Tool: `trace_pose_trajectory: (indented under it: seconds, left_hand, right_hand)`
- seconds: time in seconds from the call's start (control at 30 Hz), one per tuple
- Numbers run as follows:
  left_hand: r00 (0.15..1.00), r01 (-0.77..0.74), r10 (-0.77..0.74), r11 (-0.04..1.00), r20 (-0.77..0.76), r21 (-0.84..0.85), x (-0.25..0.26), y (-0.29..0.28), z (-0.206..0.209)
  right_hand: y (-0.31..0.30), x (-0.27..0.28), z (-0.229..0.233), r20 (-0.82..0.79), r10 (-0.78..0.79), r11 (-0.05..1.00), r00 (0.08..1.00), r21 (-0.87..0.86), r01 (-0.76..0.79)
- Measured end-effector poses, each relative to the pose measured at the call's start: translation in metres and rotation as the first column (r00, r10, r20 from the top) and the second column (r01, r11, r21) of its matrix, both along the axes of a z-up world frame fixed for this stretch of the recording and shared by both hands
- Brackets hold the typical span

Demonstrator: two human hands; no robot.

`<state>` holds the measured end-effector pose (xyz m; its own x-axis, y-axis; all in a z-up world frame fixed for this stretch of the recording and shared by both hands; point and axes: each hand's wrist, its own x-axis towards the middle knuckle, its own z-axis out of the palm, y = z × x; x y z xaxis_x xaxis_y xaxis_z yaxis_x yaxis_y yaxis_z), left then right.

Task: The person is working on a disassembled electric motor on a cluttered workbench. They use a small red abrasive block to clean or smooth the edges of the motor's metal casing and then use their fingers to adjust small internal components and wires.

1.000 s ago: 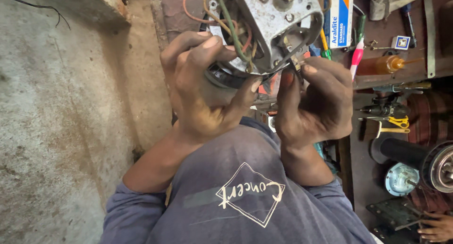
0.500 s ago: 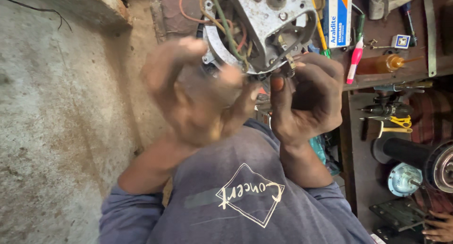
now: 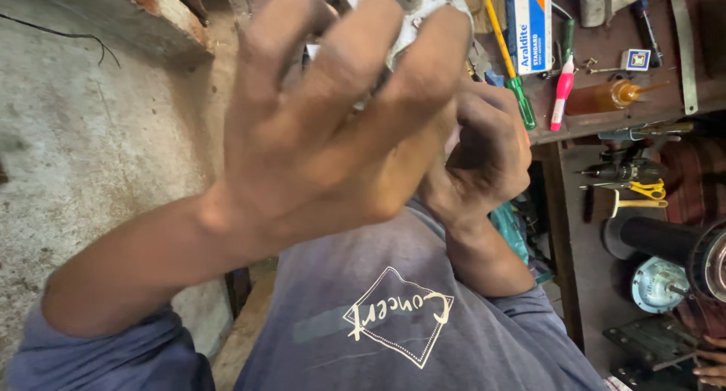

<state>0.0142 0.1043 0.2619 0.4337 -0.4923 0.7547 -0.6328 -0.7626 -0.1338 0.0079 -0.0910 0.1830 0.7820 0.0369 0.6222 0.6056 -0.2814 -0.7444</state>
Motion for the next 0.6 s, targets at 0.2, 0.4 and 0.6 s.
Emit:
trace_pose_trajectory:
  seconds: [0.2,0.4,0.6]
  left_hand:
    - [0.990,0.050,-0.051,0.999,-0.132,-0.011,-0.002,0.006,0.005]
    - [0.989,0.043,-0.041,0.999,-0.139,0.010,-0.001,0.003,0.009]
    - [0.993,0.015,-0.010,0.999,-0.115,0.037,0.004,-0.006,0.006]
  right_hand:
    - [0.002,0.004,0.003,0.045,0.004,1.000,0.999,-0.004,-0.004]
    - [-0.002,0.005,0.008,0.096,0.010,0.996,0.995,-0.092,-0.001]
    - [-0.003,0.005,0.008,0.048,0.015,0.998,0.999,-0.064,-0.012]
